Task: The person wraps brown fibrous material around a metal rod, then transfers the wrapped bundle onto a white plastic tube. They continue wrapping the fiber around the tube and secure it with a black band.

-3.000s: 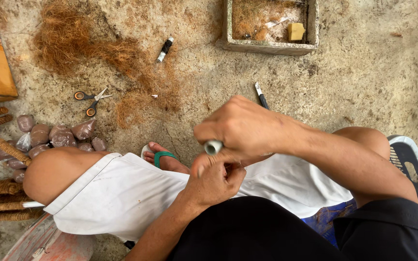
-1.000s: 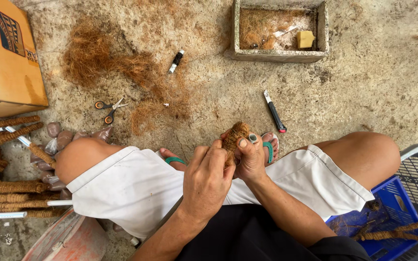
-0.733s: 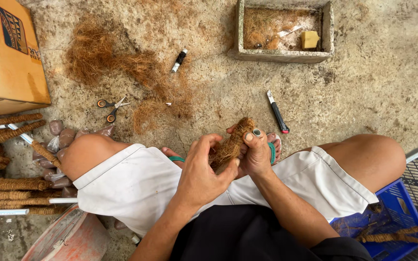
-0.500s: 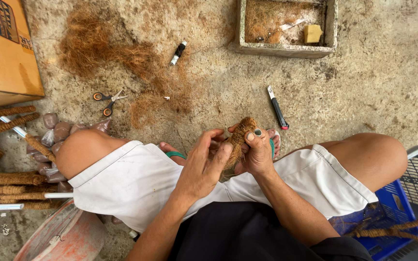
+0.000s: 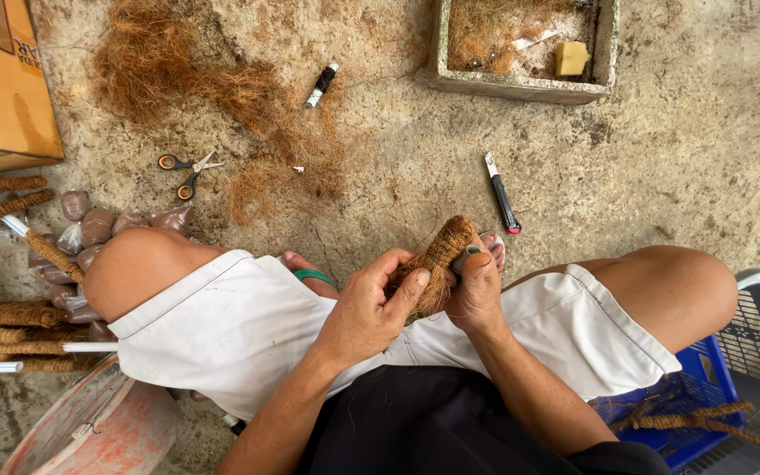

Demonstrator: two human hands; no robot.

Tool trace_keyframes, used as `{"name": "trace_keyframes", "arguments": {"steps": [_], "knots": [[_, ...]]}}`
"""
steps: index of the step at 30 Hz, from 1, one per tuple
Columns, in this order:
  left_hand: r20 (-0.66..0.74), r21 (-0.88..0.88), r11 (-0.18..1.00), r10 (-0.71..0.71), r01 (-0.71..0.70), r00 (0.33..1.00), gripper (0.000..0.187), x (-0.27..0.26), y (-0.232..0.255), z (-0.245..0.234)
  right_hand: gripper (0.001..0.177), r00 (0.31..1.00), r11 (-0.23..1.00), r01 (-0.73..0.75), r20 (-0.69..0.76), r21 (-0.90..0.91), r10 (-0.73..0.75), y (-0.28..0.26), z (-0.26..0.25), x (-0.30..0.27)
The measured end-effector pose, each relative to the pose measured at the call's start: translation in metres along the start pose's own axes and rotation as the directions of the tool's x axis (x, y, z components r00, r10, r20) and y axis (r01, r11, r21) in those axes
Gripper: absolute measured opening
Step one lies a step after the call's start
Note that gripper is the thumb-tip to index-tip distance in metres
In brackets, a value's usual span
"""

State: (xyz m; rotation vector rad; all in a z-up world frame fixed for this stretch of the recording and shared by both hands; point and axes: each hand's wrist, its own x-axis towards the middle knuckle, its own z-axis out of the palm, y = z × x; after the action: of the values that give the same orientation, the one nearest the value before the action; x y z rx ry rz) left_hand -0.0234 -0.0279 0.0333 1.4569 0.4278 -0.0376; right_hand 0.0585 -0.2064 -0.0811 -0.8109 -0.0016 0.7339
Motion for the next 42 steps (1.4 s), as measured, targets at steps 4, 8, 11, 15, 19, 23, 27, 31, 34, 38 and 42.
{"name": "trace_keyframes", "arguments": {"steps": [4, 8, 11, 15, 19, 23, 27, 31, 34, 38, 42], "knots": [[-0.061, 0.125, 0.992, -0.007, 0.015, 0.998, 0.024, 0.0, 0.004, 0.003, 0.052, 1.0, 0.992, -0.022, -0.003, -0.123, 0.022, -0.003, -0.009, -0.002], [-0.116, 0.176, 0.981, 0.097, -0.076, 0.988, 0.022, -0.001, 0.008, 0.005, 0.044, 0.996, 0.908, 0.037, 0.089, -0.418, 0.0, -0.017, -0.011, -0.006], [-0.15, 0.222, 0.947, 0.268, -0.232, 0.952, 0.021, -0.003, 0.016, 0.007, 0.041, 0.983, 0.854, 0.067, 0.179, -0.517, 0.031, -0.031, -0.013, -0.009], [-0.078, 0.126, 0.99, -0.058, 0.067, 0.995, 0.022, -0.006, 0.028, 0.006, 0.038, 0.969, 0.794, 0.154, 0.247, -0.589, -0.006, -0.04, -0.016, -0.015], [-0.026, 0.083, 0.997, 0.004, -0.002, 1.0, 0.021, -0.015, 0.04, 0.008, 0.029, 0.989, 0.864, 0.048, 0.145, -0.501, 0.03, -0.039, -0.017, -0.011], [-0.006, 0.06, 0.993, 0.102, -0.101, 0.995, 0.018, -0.017, 0.045, 0.005, 0.023, 0.978, 0.97, -0.077, 0.17, -0.233, 0.118, -0.028, -0.008, 0.008], [0.018, 0.061, 0.996, -0.069, 0.068, 0.997, 0.019, -0.017, 0.043, 0.01, 0.026, 0.946, 0.972, -0.184, 0.242, -0.148, 0.216, -0.024, 0.005, 0.036], [0.034, 0.062, 0.998, 0.001, -0.003, 0.999, 0.016, -0.012, 0.038, 0.017, 0.027, 0.925, 0.917, -0.218, 0.228, -0.333, 0.303, -0.026, 0.017, 0.063], [-0.007, 0.097, 0.994, 0.048, -0.047, 0.999, 0.017, -0.011, 0.036, 0.015, 0.027, 0.916, 0.899, -0.26, 0.203, -0.353, 0.345, -0.027, 0.021, 0.066], [-0.042, 0.17, 0.985, -0.027, 0.034, 0.999, 0.02, -0.008, 0.035, 0.008, 0.028, 0.948, 0.92, -0.257, 0.106, -0.295, 0.299, -0.031, 0.014, 0.052], [-0.089, 0.165, 0.986, 0.054, -0.039, 0.995, 0.019, -0.002, 0.032, 0.002, 0.019, 0.926, 0.853, -0.376, -0.184, -0.362, 0.33, -0.04, -0.003, 0.02]]}}
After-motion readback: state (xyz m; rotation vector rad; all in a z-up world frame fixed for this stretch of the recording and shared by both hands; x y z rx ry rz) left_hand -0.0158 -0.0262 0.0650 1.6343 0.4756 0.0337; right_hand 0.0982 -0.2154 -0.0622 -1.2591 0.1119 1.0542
